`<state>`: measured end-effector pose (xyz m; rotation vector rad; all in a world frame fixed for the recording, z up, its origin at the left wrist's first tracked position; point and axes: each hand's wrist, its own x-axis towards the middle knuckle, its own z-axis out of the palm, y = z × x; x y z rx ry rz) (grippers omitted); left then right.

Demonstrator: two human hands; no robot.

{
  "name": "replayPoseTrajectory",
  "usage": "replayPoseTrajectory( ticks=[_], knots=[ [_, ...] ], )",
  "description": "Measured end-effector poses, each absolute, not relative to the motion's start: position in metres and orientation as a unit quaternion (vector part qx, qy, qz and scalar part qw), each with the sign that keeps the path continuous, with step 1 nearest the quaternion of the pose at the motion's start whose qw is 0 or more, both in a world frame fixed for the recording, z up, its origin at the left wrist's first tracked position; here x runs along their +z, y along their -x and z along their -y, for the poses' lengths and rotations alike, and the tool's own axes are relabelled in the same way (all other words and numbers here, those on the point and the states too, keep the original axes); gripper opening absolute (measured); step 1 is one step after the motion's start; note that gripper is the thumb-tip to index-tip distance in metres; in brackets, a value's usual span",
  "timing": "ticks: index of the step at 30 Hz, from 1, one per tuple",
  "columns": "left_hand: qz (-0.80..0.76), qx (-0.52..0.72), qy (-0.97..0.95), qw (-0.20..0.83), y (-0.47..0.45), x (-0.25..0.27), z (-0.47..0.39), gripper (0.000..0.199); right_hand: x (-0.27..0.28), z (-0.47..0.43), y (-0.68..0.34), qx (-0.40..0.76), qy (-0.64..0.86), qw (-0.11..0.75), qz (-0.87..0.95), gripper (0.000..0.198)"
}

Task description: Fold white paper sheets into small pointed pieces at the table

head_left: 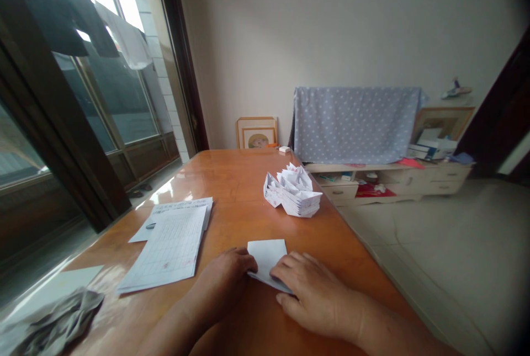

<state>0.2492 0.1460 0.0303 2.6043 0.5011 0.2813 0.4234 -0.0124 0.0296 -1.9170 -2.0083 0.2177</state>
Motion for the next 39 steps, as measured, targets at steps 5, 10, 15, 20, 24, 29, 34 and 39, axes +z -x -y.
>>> replayPoseTrajectory(
  ticks=[5,10,15,20,24,29,34,39],
  knots=[
    [-0.21,0.102,-0.935,0.268,-0.245,0.033,-0.142,0.029,0.037,0.011,-0.43,0.11,0.67,0.211,0.703,0.01],
    [-0.259,0.101,-0.911,0.306,-0.245,0.035,-0.142,0.017,0.036,0.006,-0.439,0.208,0.675,0.279,0.65,0.009],
    [-0.318,0.107,-0.889,0.311,-0.248,0.031,-0.148,0.004,0.014,-0.01,-0.449,0.273,0.698,0.378,0.544,0.015],
    [-0.339,0.101,-0.876,0.329,-0.251,0.03,-0.151,0.011,-0.01,-0.023,-0.456,0.333,0.676,0.447,0.482,0.023],
    [-0.322,0.085,-0.88,0.34,-0.25,0.03,-0.152,0.016,-0.012,-0.022,-0.456,0.373,0.647,0.46,0.48,0.023],
    [-0.344,0.049,-0.863,0.366,-0.245,0.033,-0.147,0.015,0.002,-0.014,-0.454,0.361,0.674,0.401,0.504,0.017],
    [-0.344,0.033,-0.861,0.373,-0.242,0.042,-0.144,0.02,0.006,-0.011,-0.45,0.321,0.705,0.369,0.513,0.019],
    [-0.37,0.029,-0.863,0.343,-0.242,0.046,-0.146,0.023,0.0,-0.011,-0.448,0.277,0.73,0.355,0.514,0.022]
  ],
)
